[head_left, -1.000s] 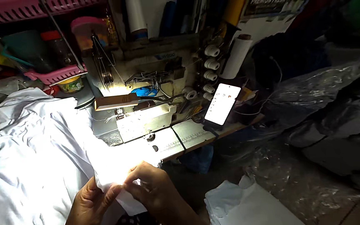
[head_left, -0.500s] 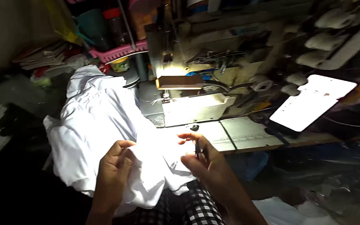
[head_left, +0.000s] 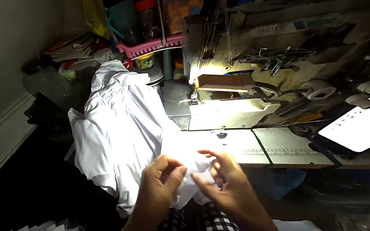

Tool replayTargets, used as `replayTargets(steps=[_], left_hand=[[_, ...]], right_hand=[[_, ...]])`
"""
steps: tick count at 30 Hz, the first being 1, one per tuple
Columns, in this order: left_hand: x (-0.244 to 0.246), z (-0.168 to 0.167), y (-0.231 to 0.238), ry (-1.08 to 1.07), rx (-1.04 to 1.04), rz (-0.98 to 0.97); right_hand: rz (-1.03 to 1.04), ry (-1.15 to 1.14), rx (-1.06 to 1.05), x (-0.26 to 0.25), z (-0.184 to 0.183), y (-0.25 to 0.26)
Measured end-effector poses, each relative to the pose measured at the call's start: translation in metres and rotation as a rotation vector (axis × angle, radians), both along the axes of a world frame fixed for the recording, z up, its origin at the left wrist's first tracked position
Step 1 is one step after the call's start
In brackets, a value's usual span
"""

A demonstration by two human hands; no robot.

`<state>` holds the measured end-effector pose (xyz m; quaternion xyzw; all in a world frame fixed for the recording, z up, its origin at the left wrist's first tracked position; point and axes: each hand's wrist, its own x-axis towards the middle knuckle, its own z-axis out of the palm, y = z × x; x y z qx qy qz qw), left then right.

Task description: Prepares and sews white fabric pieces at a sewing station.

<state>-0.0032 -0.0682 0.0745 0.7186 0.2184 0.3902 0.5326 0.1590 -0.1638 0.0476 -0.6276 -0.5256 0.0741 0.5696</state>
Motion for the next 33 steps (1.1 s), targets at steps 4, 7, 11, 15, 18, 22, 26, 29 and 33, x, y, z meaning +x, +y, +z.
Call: replayTargets(steps=[4, 7, 11, 15, 18, 22, 26, 29, 33], left_hand=[[0.004, 0.011, -0.006, -0.195, -0.105, -0.261], [0.002, 0.011, 0.011, -0.369, -0.519, -0.222], [0.010, 0.010, 0.021, -0.386, -0.802, -0.152], [0.006, 0.007, 0.033, -0.251, -0.564, -0.039], [-0.010, 0.003, 0.044, -0.137, -0.199, -0.016], [-0.022, 0.010, 0.046, 0.048, 0.191, 0.038], [-0.022, 0.019, 0.046, 0.183, 0.451, 0.209], [-0.012, 0.031, 0.058, 0.185, 0.568, 0.266], [0.028, 0.059, 0.088, 0.192, 0.458, 0.100]], right_hand=[[-0.174, -0.086, 0.051, -0.004, -0.001, 0.010], [-0.172, 0.457, 0.027, 0.018, -0.002, 0.006], [0.058, 1.127, 0.071, 0.012, 0.010, 0.003], [0.248, 1.348, 0.128, 0.013, 0.018, 0.006], [0.253, 1.172, 0.175, 0.018, 0.013, 0.010], [0.187, 0.547, 0.141, 0.021, 0.011, 0.009], [-0.059, 0.097, 0.115, 0.016, 0.020, 0.015], [-0.152, 0.020, 0.137, 0.016, 0.024, 0.021], [-0.153, 0.031, 0.137, 0.019, 0.026, 0.027]])
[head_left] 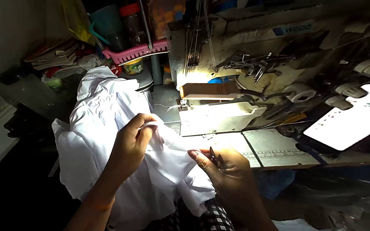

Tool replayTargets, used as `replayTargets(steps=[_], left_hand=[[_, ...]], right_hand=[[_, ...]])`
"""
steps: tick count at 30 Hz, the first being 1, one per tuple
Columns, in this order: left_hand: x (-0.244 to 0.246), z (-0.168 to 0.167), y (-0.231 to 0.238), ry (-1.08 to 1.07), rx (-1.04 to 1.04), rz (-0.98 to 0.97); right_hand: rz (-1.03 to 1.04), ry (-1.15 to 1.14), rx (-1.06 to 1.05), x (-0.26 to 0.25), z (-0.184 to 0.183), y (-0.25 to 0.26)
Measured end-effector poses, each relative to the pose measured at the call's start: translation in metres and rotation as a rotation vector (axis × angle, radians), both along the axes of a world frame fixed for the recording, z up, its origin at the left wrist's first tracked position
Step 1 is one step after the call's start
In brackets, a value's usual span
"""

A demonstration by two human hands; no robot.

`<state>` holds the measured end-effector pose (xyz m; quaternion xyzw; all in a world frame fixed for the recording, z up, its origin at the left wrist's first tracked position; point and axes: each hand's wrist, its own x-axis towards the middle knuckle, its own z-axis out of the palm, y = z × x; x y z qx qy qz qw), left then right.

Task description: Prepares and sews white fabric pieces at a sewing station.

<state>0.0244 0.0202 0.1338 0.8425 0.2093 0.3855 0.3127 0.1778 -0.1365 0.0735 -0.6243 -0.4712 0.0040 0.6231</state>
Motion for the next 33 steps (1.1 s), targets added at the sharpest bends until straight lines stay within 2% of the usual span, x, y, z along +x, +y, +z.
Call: replayTargets(steps=[3, 6, 7, 8, 9, 10, 12, 14, 17, 18, 19, 21, 23, 25, 26, 28, 29, 30, 31, 33], left_hand=[[0.049, 0.004, 0.035, 0.035, 0.009, -0.074], [0.091, 0.012, 0.048, 0.297, -0.137, 0.035], [0.104, 0.012, 0.053, 0.420, -0.118, 0.051], [0.119, 0.002, 0.064, 0.544, 0.001, 0.049], [0.137, -0.032, 0.088, 0.486, 0.262, 0.064], [0.154, -0.049, 0.106, 0.495, 0.368, 0.059], [0.175, -0.055, 0.120, 0.603, 0.301, 0.047], [0.182, -0.054, 0.124, 0.595, 0.241, 0.053], [0.169, -0.049, 0.111, 0.454, 0.420, 0.115], [0.156, -0.027, 0.094, 0.489, 0.404, 0.120], [0.139, 0.018, 0.071, 0.657, 0.166, 0.060], [0.101, 0.009, 0.069, 0.238, 0.231, 0.044], [0.052, 0.002, 0.054, 0.135, 0.335, 0.152], [-0.001, -0.014, 0.022, 0.299, 0.317, 0.287], [-0.018, -0.030, 0.007, 0.410, 0.245, 0.311], [-0.031, -0.066, -0.012, 0.643, 0.149, 0.272], [-0.033, -0.075, -0.015, 0.709, 0.116, 0.238], [-0.034, -0.078, -0.011, 0.658, 0.134, 0.247], [-0.036, -0.072, -0.005, 0.531, 0.179, 0.302], [-0.037, -0.051, 0.012, 0.295, 0.277, 0.463]], right_hand=[[0.095, 0.237, -0.148, 0.008, -0.003, 0.014], [0.154, 0.660, -0.391, 0.025, -0.005, 0.032], [0.157, 0.774, -0.395, 0.030, -0.008, 0.038], [0.161, 0.869, -0.360, 0.034, -0.012, 0.043], [0.158, 0.944, -0.303, 0.038, -0.015, 0.047], [0.147, 0.985, -0.259, 0.040, -0.016, 0.050], [0.142, 1.009, -0.224, 0.042, -0.015, 0.055], [0.134, 1.021, -0.222, 0.040, -0.012, 0.060], [0.137, 0.939, -0.296, 0.039, -0.013, 0.061], [0.118, 0.846, -0.340, 0.041, -0.015, 0.058], [0.077, 0.721, -0.376, 0.043, -0.017, 0.053], [-0.063, 0.452, -0.319, 0.046, -0.021, 0.041], [-0.180, 0.163, -0.187, 0.049, -0.021, 0.034], [-0.193, -0.067, -0.188, 0.051, -0.014, 0.034], [-0.185, -0.144, -0.256, 0.049, -0.011, 0.036], [-0.173, -0.271, -0.369, 0.042, -0.012, 0.042], [-0.125, -0.252, -0.376, 0.038, -0.013, 0.044], [-0.046, -0.158, -0.363, 0.036, -0.012, 0.044], [0.064, 0.016, -0.320, 0.034, -0.010, 0.042], [0.314, 0.542, -0.198, 0.027, -0.005, 0.038]])
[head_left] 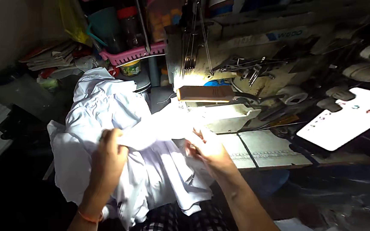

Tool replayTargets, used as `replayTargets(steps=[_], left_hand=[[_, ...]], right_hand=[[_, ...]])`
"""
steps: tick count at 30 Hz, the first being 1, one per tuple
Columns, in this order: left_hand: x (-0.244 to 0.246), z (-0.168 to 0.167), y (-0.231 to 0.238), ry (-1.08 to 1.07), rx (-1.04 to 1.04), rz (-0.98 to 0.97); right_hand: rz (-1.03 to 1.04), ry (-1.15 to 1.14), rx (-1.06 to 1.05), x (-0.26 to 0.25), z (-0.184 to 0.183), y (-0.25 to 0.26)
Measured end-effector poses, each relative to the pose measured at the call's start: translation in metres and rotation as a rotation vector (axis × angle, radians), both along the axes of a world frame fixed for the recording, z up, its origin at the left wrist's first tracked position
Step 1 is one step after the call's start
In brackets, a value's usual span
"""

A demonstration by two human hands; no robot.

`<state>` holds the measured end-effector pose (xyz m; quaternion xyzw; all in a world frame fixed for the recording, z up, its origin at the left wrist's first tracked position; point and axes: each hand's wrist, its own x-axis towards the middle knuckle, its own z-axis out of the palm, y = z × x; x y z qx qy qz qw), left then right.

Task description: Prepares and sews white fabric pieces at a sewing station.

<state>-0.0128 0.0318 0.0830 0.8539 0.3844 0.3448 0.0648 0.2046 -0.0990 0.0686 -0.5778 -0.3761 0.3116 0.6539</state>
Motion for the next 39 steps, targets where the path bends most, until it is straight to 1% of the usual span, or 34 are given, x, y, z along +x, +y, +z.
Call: replayTargets(steps=[1, 2, 3, 4, 5, 6, 7, 8, 10, 11, 12, 14, 15, 16, 18, 19, 20, 21, 22, 23, 24, 25, 26, 27, 28, 29, 30, 32, 33, 34, 36, 38, 39], left_hand=[[0.002, 0.001, 0.011, -0.060, 0.047, 0.043], [0.006, -0.008, 0.022, -0.078, 0.044, 0.068], [0.011, -0.025, 0.033, -0.041, 0.004, 0.075], [0.015, -0.041, 0.044, 0.048, -0.056, 0.068], [0.019, -0.045, 0.049, 0.149, -0.105, 0.068], [0.023, -0.037, 0.050, 0.225, -0.137, 0.058], [0.025, -0.025, 0.046, 0.252, -0.134, 0.031], [0.025, -0.012, 0.040, 0.227, -0.077, -0.005], [0.033, 0.017, 0.023, 0.069, 0.043, -0.104], [0.040, 0.028, 0.010, -0.029, 0.009, -0.158], [0.050, 0.034, -0.001, -0.117, -0.122, -0.232], [0.073, 0.033, -0.017, -0.239, -0.643, -0.427], [0.084, 0.025, -0.019, -0.272, -0.849, -0.496], [0.093, 0.016, -0.019, -0.276, -0.968, -0.534], [0.101, 0.009, -0.017, -0.244, -1.130, -0.574], [0.101, 0.010, -0.016, -0.179, -1.177, -0.598], [0.099, 0.015, -0.015, -0.070, -1.193, -0.619], [0.099, 0.022, -0.013, 0.062, -1.145, -0.632], [0.098, 0.029, -0.012, 0.186, -1.003, -0.628], [0.098, 0.033, -0.009, 0.258, -0.765, -0.598], [0.097, 0.032, -0.005, 0.274, -0.503, -0.579], [0.096, 0.033, 0.000, 0.296, -0.287, -0.589], [0.094, 0.039, 0.007, 0.362, -0.141, -0.607], [0.091, 0.049, 0.015, 0.421, -0.071, -0.620], [0.087, 0.066, 0.022, 0.451, -0.066, -0.610], [0.082, 0.090, 0.028, 0.498, -0.135, -0.558], [0.079, 0.112, 0.037, 0.578, -0.135, -0.489], [0.074, 0.145, 0.056, 0.718, -0.032, -0.442], [0.071, 0.156, 0.061, 0.733, -0.010, -0.474], [0.069, 0.162, 0.062, 0.704, -0.007, -0.558], [0.073, 0.164, 0.057, 0.598, -0.029, -0.759], [0.082, 0.162, 0.054, 0.558, -0.020, -0.824], [0.086, 0.159, 0.058, 0.543, 0.037, -0.819]], right_hand=[[0.070, 0.250, 0.021, -0.003, 0.002, -0.002], [0.124, 0.415, 0.006, -0.003, 0.000, -0.003], [0.169, 0.514, -0.034, -0.001, -0.003, -0.004], [0.175, 0.566, -0.070, 0.001, -0.008, -0.003], [0.126, 0.569, -0.095, 0.003, -0.011, -0.002], [0.047, 0.507, -0.103, 0.005, -0.012, 0.000], [-0.044, 0.383, -0.109, 0.005, -0.013, 0.000], [-0.125, 0.199, -0.115, 0.005, -0.013, 0.000], [-0.228, -0.208, -0.077, 0.003, -0.012, -0.004], [-0.261, -0.370, -0.038, -0.003, -0.009, -0.005], [-0.262, -0.472, 0.019, -0.010, -0.008, -0.006], [-0.192, -0.572, 0.144, -0.022, -0.008, -0.010], [-0.174, -0.579, 0.165, -0.025, -0.010, -0.012], [-0.178, -0.552, 0.145, -0.024, -0.011, -0.013], [-0.194, -0.414, -0.019, -0.013, -0.014, -0.016], [-0.175, -0.366, -0.131, -0.003, -0.014, -0.017], [-0.144, -0.333, -0.226, 0.005, -0.013, -0.016], [-0.128, -0.335, -0.272, 0.009, -0.012, -0.015], [-0.131, -0.367, -0.274, 0.009, -0.009, -0.014], [-0.142, -0.413, -0.237, 0.006, -0.006, -0.013], [-0.152, -0.473, -0.170, 0.001, -0.003, -0.012], [-0.138, -0.520, -0.090, -0.003, -0.001, -0.011], [-0.111, -0.566, -0.027, -0.006, 0.001, -0.009], [-0.080, -0.607, 0.002, -0.006, 0.005, -0.008], [-0.066, -0.632, 0.007, -0.003, 0.009, -0.007], [-0.090, -0.635, -0.003, 0.002, 0.011, -0.007], [-0.130, -0.607, -0.033, 0.009, 0.015, -0.007], [-0.211, -0.560, -0.080, 0.025, 0.022, -0.002], [-0.218, -0.542, -0.086, 0.029, 0.027, 0.001], [-0.194, -0.542, -0.076, 0.031, 0.031, 0.005], [-0.115, -0.557, -0.058, 0.032, 0.033, 0.018], [0.010, -0.506, -0.068, 0.032, 0.032, 0.030], [0.088, -0.437, -0.084, 0.030, 0.031, 0.030]])
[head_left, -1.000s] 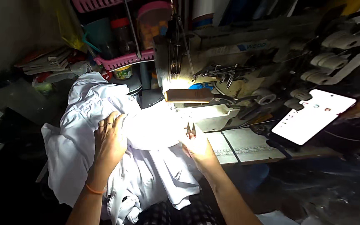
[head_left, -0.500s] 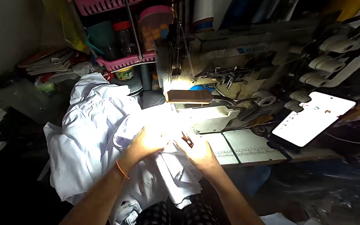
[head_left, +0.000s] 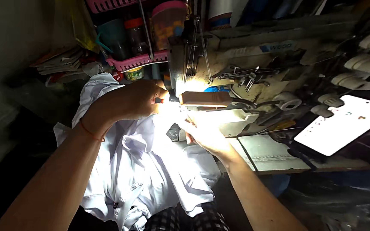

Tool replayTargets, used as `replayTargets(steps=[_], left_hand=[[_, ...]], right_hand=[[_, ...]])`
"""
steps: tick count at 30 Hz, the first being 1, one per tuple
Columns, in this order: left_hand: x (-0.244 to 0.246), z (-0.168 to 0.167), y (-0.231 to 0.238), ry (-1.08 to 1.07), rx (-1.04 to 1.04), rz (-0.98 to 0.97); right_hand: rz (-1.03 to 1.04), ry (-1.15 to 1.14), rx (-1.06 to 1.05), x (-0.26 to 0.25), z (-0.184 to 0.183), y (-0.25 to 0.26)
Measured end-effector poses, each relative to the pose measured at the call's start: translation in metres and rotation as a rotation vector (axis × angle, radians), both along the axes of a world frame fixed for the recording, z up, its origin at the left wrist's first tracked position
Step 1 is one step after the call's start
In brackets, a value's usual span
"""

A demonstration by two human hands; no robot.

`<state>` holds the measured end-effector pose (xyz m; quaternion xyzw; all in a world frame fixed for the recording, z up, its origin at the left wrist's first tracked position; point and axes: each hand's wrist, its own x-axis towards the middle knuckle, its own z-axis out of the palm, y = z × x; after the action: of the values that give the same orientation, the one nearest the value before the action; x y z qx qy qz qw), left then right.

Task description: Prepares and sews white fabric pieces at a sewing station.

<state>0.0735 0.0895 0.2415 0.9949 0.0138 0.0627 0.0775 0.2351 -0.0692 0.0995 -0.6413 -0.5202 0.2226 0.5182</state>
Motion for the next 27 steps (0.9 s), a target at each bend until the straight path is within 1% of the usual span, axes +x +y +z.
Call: replayTargets(steps=[2, 3, 5, 6, 7, 8, 9, 10, 12, 13, 15, 18, 20, 22, 23, 25, 27], left_hand=[[0.008, -0.014, 0.007, -0.083, 0.056, -0.017], [0.012, -0.022, 0.006, -0.106, 0.029, -0.044], [0.016, -0.036, -0.007, -0.052, -0.096, -0.113], [0.018, -0.039, -0.012, 0.029, -0.128, -0.158], [0.019, -0.037, -0.012, 0.141, -0.146, -0.157], [0.019, -0.036, -0.008, 0.185, -0.138, -0.139], [0.018, -0.034, 0.000, 0.172, -0.116, -0.094], [0.016, -0.027, 0.005, 0.176, -0.107, -0.001], [0.017, -0.007, 0.009, 0.228, -0.062, 0.109], [0.019, 0.001, 0.008, 0.264, -0.047, 0.142], [0.022, 0.007, 0.005, 0.288, -0.024, 0.140], [0.023, 0.005, -0.006, 0.250, -0.094, 0.028], [0.023, 0.004, -0.015, 0.278, -0.165, -0.026], [0.023, -0.008, -0.011, 0.269, -0.164, -0.019], [0.024, -0.014, -0.007, 0.253, -0.110, 0.015], [0.026, -0.022, 0.001, 0.261, 0.037, 0.163], [0.032, -0.022, 0.007, 0.281, 0.127, 0.193]], right_hand=[[0.141, 0.173, -0.019, -0.007, 0.004, -0.013], [0.198, 0.244, 0.012, -0.012, 0.008, -0.020], [0.267, 0.327, 0.077, -0.019, 0.013, -0.030], [0.280, 0.322, 0.079, -0.017, 0.014, -0.029], [0.270, 0.323, 0.040, -0.013, 0.014, -0.028], [0.226, 0.329, -0.029, -0.009, 0.014, -0.025], [0.163, 0.337, -0.111, -0.005, 0.014, -0.022], [0.119, 0.339, -0.180, -0.001, 0.011, -0.017], [0.098, 0.301, -0.212, 0.004, 0.003, -0.008], [0.097, 0.282, -0.176, 0.004, -0.002, -0.005], [0.068, 0.271, -0.094, 0.000, -0.013, -0.006], [0.000, 0.304, -0.035, -0.012, -0.028, -0.018], [-0.010, 0.366, -0.002, -0.015, -0.037, -0.018], [-0.007, 0.433, 0.036, -0.015, -0.047, -0.016], [-0.008, 0.461, 0.057, -0.014, -0.051, -0.013], [-0.020, 0.479, 0.094, -0.010, -0.053, -0.007], [-0.017, 0.492, 0.139, -0.006, -0.051, 0.001]])
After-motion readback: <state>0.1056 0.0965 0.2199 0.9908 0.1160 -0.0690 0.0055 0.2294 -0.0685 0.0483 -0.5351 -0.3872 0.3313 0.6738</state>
